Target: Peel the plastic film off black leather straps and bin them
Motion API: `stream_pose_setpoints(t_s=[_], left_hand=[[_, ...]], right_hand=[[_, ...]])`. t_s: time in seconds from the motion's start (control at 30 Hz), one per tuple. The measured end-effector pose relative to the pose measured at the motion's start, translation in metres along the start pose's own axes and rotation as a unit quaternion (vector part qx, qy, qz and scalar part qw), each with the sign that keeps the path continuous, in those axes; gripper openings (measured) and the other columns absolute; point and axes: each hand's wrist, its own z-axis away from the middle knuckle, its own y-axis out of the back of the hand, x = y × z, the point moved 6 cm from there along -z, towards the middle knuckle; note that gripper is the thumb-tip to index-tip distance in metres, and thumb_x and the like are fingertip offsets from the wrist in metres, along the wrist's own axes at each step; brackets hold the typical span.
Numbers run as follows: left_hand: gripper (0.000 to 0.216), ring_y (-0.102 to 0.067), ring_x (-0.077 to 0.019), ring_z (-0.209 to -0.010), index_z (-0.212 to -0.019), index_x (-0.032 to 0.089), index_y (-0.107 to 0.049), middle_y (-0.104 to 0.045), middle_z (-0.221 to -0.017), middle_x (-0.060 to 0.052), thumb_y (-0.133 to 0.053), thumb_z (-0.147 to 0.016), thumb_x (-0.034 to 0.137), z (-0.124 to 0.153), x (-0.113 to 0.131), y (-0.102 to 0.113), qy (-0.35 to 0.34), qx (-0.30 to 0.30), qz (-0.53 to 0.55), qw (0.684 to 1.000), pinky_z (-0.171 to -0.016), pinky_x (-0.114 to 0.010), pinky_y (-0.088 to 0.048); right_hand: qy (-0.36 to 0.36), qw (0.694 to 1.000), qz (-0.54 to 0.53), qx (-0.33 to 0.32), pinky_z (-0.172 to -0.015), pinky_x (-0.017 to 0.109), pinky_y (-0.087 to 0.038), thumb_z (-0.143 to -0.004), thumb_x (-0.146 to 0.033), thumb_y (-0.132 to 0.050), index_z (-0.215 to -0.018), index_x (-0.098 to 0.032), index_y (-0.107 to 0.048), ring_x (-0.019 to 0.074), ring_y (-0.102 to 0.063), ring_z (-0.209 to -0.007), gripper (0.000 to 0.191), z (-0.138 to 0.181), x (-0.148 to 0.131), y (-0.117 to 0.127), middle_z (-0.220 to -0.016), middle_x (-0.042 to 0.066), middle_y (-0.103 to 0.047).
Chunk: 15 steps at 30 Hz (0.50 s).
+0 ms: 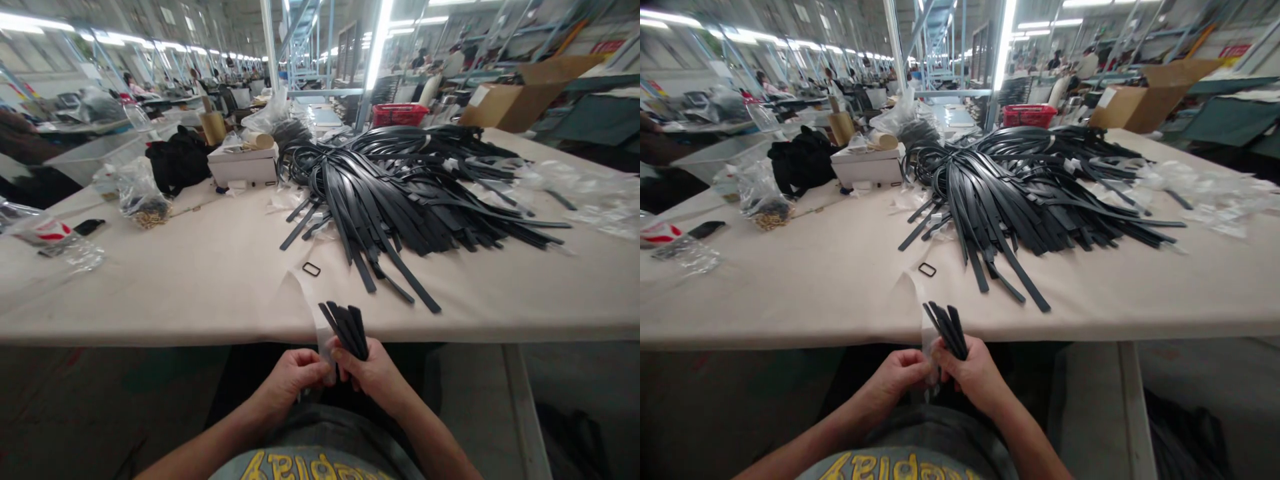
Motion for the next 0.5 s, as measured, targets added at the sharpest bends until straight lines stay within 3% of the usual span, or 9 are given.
stream_pose_setpoints(t_s=[0.23,0.4,0.5], left_hand=[[0.023,-0.056,-0.0111,-0.064,-0.068,0.014,-0.070,-0.067,-0.068,-0.002,-0.081,-0.070,0.034,-0.005,0.032,0.020,-0.078,0.062,0.086,0.991,-0.067,-0.022,-0.043],[0.030,-0.063,-0.0128,-0.071,-0.071,0.013,-0.072,-0.072,-0.075,-0.004,-0.086,-0.065,0.039,-0.012,0.047,0.023,-0.083,0.090,0.175,0.977,-0.073,-0.023,-0.049],[0.033,-0.065,-0.0133,-0.072,-0.078,0.013,-0.074,-0.074,-0.082,-0.006,-0.087,-0.063,0.040,-0.014,0.045,0.022,-0.063,0.093,0.197,0.974,-0.072,-0.023,-0.050]], right_hand=[[0.021,0.999,-0.029,-0.015,-0.036,0.019,-0.031,-0.089,-0.071,-0.035,-0.098,-0.016,-0.056,0.0038,-0.033,-0.032,0.060,0.007,-0.007,-0.009,-0.057,-0.005,-0.058],[0.013,1.000,0.012,0.004,-0.034,0.018,-0.022,-0.084,-0.065,-0.054,-0.071,-0.019,-0.051,0.0052,-0.036,-0.035,0.048,0.014,0.004,-0.009,-0.048,-0.007,-0.048],[-0.006,1.000,0.011,0.013,-0.036,0.021,-0.022,-0.074,-0.062,-0.065,-0.075,-0.019,-0.058,0.0065,-0.033,-0.037,0.044,0.020,0.008,-0.004,-0.044,-0.009,-0.043]])
